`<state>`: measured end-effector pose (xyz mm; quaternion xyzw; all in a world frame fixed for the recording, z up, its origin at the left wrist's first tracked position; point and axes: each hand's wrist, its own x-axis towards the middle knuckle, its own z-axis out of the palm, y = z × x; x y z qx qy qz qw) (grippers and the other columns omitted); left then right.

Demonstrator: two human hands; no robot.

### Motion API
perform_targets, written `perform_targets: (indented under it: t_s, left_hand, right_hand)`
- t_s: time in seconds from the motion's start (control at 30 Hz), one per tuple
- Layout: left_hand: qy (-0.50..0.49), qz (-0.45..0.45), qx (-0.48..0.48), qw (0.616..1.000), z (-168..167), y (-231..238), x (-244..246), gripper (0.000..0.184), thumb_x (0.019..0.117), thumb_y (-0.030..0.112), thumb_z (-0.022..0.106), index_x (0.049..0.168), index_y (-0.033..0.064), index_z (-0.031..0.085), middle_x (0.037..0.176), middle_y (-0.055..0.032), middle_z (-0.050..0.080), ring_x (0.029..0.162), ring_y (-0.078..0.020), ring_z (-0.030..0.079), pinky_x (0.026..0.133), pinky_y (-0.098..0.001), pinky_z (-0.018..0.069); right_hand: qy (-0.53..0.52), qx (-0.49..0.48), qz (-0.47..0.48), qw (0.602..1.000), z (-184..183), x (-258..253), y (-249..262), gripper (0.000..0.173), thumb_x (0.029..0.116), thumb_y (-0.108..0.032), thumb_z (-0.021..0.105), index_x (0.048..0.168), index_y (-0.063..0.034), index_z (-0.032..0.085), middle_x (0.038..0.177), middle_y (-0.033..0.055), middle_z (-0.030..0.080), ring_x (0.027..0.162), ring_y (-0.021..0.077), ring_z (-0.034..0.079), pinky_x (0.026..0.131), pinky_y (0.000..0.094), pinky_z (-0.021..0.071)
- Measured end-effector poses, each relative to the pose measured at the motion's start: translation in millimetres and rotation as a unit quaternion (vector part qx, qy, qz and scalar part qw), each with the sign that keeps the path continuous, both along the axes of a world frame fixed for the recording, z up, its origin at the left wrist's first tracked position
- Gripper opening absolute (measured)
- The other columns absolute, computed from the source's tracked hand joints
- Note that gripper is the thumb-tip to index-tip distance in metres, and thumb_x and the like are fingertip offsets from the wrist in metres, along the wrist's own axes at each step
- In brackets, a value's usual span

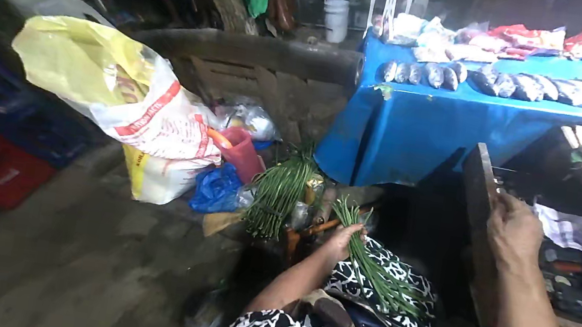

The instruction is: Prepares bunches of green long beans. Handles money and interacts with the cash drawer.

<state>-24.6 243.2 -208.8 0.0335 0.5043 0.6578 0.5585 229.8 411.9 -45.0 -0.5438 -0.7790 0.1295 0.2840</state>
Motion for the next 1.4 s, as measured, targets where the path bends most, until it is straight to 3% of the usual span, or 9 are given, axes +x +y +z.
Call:
perform_targets:
  t_s: [0.3, 0.5, 0.8, 0.87, 0.97, 1.1, 1.17, 1.23, 1.4]
  left_hand:
    - [-0.006, -0.002, -0.005, 1.000, -1, -1, -2, 0.014, 0.1034, 0.010, 0.055, 0.116, 0.0028, 0.053, 0.083, -0.0104, 0.064, 0.064, -0.0177, 0.063, 0.061, -0.0305, 0.0571]
    - [0.000, 0.012, -0.003, 1.000, 5, -1, -1, 0.014, 0.1033, 0.009, 0.055, 0.115, 0.0026, 0.053, 0.082, -0.0102, 0.063, 0.061, -0.0167, 0.062, 0.057, -0.0297, 0.0563]
    - [0.023, -0.011, 0.158, 0.987, 59, -2, -13, 0.011, 0.1020, 0.003, 0.049, 0.112, 0.0055, 0.053, 0.078, -0.0039, 0.061, 0.060, -0.0125, 0.060, 0.062, -0.0281, 0.0565]
    - [0.035, -0.036, 0.187, 0.981, 73, -3, -12, 0.014, 0.0991, 0.002, 0.051, 0.112, 0.0052, 0.054, 0.077, -0.0031, 0.062, 0.062, -0.0123, 0.060, 0.065, -0.0284, 0.0566]
    - [0.067, -0.097, 0.220, 0.968, 87, -7, -6, 0.013, 0.0964, 0.004, 0.057, 0.109, 0.0046, 0.057, 0.078, -0.0036, 0.064, 0.065, -0.0132, 0.062, 0.067, -0.0293, 0.0565]
    - [0.103, -0.182, 0.253, 0.945, 97, -11, 9, 0.015, 0.0967, 0.009, 0.064, 0.109, 0.0019, 0.059, 0.082, -0.0067, 0.066, 0.065, -0.0134, 0.063, 0.065, -0.0288, 0.0575]
    - [0.113, -0.223, 0.254, 0.934, 102, -14, 13, 0.021, 0.0951, 0.012, 0.068, 0.112, 0.0013, 0.060, 0.084, -0.0065, 0.068, 0.066, -0.0136, 0.065, 0.065, -0.0290, 0.0584]
    - [0.115, -0.257, 0.262, 0.923, 104, -16, 15, 0.021, 0.0950, 0.015, 0.068, 0.110, 0.0030, 0.059, 0.083, -0.0049, 0.070, 0.066, -0.0132, 0.066, 0.064, -0.0284, 0.0585]
    - [0.102, -0.275, 0.253, 0.922, 105, -18, 21, 0.027, 0.0957, 0.010, 0.066, 0.119, 0.0024, 0.055, 0.090, -0.0100, 0.073, 0.068, -0.0166, 0.069, 0.063, -0.0293, 0.0602]
  right_hand:
    - [-0.125, -0.130, 0.008, 0.984, -3, -6, 6, 0.055, 0.1049, -0.019, 0.051, 0.159, -0.0138, 0.039, 0.144, 0.0289, 0.053, 0.129, 0.0499, 0.054, 0.104, 0.0669, 0.0438]
    - [-0.108, -0.118, 0.020, 0.987, 1, -5, -1, 0.045, 0.1065, -0.018, 0.048, 0.151, -0.0086, 0.050, 0.143, 0.0299, 0.054, 0.130, 0.0487, 0.054, 0.107, 0.0645, 0.0424]
    - [-0.064, -0.020, 0.062, 0.996, -12, 4, -5, 0.034, 0.1034, -0.014, 0.053, 0.132, -0.0013, 0.066, 0.144, 0.0266, 0.054, 0.132, 0.0466, 0.053, 0.109, 0.0638, 0.0412]
    - [-0.022, -0.023, 0.108, 0.994, -5, -5, -27, 0.036, 0.1046, -0.018, 0.052, 0.133, 0.0016, 0.064, 0.146, 0.0272, 0.053, 0.135, 0.0451, 0.051, 0.112, 0.0621, 0.0396]
    - [0.126, -0.150, 0.174, 0.965, -7, -35, -80, 0.041, 0.1057, -0.026, 0.054, 0.136, 0.0003, 0.062, 0.143, 0.0173, 0.059, 0.130, 0.0246, 0.059, 0.110, 0.0439, 0.0479]
    - [0.283, -0.280, 0.261, 0.879, -35, -72, -121, 0.048, 0.1070, -0.034, 0.048, 0.139, 0.0000, 0.057, 0.112, 0.0062, 0.071, 0.095, 0.0080, 0.068, 0.083, 0.0274, 0.0582]
    - [0.333, -0.295, 0.266, 0.855, -37, -79, -123, 0.053, 0.1089, -0.041, 0.041, 0.137, 0.0009, 0.057, 0.096, 0.0032, 0.071, 0.081, 0.0074, 0.067, 0.074, 0.0257, 0.0592]
    - [0.376, -0.306, 0.228, 0.844, -33, -78, -120, 0.052, 0.1094, -0.043, 0.039, 0.132, -0.0032, 0.063, 0.099, 0.0048, 0.072, 0.080, 0.0100, 0.068, 0.072, 0.0278, 0.0590]
    - [0.496, -0.313, 0.196, 0.786, -32, -77, -118, 0.028, 0.1057, -0.017, 0.049, 0.118, -0.0016, 0.069, 0.103, 0.0095, 0.073, 0.090, 0.0146, 0.070, 0.081, 0.0312, 0.0597]
